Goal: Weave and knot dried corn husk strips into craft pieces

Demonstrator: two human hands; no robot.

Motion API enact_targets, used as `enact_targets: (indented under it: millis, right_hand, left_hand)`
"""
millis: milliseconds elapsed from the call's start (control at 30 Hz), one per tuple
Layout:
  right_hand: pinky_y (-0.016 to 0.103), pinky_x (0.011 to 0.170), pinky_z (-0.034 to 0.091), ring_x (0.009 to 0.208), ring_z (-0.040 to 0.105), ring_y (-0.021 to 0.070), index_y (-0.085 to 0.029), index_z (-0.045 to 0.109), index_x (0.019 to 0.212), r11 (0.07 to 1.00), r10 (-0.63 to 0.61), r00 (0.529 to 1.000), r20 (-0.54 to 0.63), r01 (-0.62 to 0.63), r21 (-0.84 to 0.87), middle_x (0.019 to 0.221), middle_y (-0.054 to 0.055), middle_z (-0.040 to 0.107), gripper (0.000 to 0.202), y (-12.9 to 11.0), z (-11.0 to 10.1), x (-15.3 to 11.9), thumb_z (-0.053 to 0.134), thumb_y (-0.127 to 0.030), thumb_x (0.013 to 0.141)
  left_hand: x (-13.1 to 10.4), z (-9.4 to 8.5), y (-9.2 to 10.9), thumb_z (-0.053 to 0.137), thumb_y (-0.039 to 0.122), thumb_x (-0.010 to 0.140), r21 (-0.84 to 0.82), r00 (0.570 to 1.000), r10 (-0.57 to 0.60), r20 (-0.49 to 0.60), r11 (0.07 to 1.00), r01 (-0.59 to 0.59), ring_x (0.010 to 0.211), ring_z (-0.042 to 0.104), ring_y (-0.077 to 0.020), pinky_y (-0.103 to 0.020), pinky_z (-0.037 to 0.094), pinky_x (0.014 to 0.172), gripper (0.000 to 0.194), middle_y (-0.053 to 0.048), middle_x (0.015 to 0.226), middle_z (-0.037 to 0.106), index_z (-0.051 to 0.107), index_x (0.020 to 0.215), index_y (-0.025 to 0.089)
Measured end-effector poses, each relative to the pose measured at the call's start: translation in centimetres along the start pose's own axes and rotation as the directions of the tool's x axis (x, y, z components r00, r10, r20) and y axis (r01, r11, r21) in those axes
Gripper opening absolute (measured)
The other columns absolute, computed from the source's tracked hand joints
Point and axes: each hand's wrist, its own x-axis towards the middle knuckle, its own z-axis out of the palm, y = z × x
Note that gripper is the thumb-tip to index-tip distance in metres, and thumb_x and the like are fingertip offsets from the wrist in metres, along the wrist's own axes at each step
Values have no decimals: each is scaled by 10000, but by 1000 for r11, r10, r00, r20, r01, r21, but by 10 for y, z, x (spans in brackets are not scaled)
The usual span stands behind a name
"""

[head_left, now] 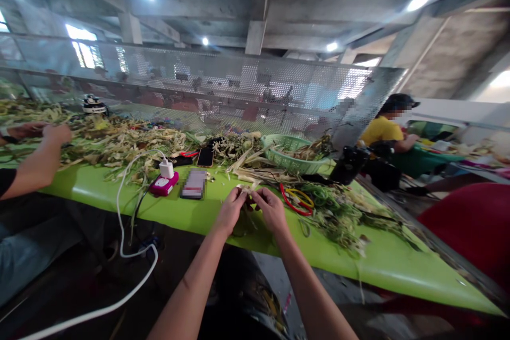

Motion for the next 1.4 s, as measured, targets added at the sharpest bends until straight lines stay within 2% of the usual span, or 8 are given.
enact_targets:
  millis: [233,400,667,833,967,1133,1267,1400]
  right_hand:
    - [271,563,433,592,516,152,-199,585,667,999,-16,999,35,15,41,628,-6,552,299,-5,6,2,649,-478,754]
    - [269,586,435,594,534,144,-189,575,656,997,-14,999,52,10,76,637,-7,569,296,-4,8,2,668,-454,751]
    - [256,530,429,557,521,136,-178,620,741,991,64,996,67,-72,111,653,12,597,378,-4,-1,2,651,-554,749]
    - [251,513,386,539,453,126,-188,604,671,991,47,999,8,-47,127,581,-16,529,357,-2,-1,4,693,-531,707]
    - [258,507,343,522,419,124,-195,568,631,992,28,996,-88,-17,124,550,-29,498,348,2,-1,4,679,-513,721]
    - [267,561,389,574,489,137,-185,614,671,993,15,995,-99,-3,119,601,-13,565,300,3,-6,6,700,-469,716]
    - [294,678,455,739,588,180,-187,696,892,994,8,1000,-25,-5,112,825,42,676,315,2,-8,6,720,-442,709]
    - [284,593,454,648,571,168,-176,689,791,994,27,1000,-6,-26,108,732,36,658,312,3,-6,5,755,-452,661]
  left_hand:
    - [2,1,0,635,516,748,-161,1000,7,-25,987,-11,551,453,-86,-222,350,529,370,33,651,486,565,805,157]
    - [8,-2,-3,628,549,721,-185,997,18,-69,982,-30,512,433,-72,-224,337,505,407,39,647,467,527,769,157]
    - [-1,-6,6,607,437,790,-82,998,61,-21,995,-63,555,428,-85,-212,326,510,280,34,632,477,573,777,160]
    - [-1,-4,6,568,457,810,34,996,44,77,998,-47,584,433,-99,-217,341,525,292,30,643,466,575,783,166]
    - [1,-2,4,578,482,794,5,994,30,102,1000,-31,579,424,-95,-213,335,528,316,33,650,457,567,793,166]
    - [-3,-2,7,557,455,820,70,994,34,104,997,-41,549,413,-96,-216,321,519,285,42,623,454,579,822,170]
    - [-8,0,9,551,397,839,226,992,81,95,969,-101,720,554,-150,-242,410,676,238,-5,755,616,643,907,189]
    - [-7,2,8,523,370,857,318,980,107,170,935,-157,915,610,-218,-299,434,827,261,-49,931,696,682,978,202]
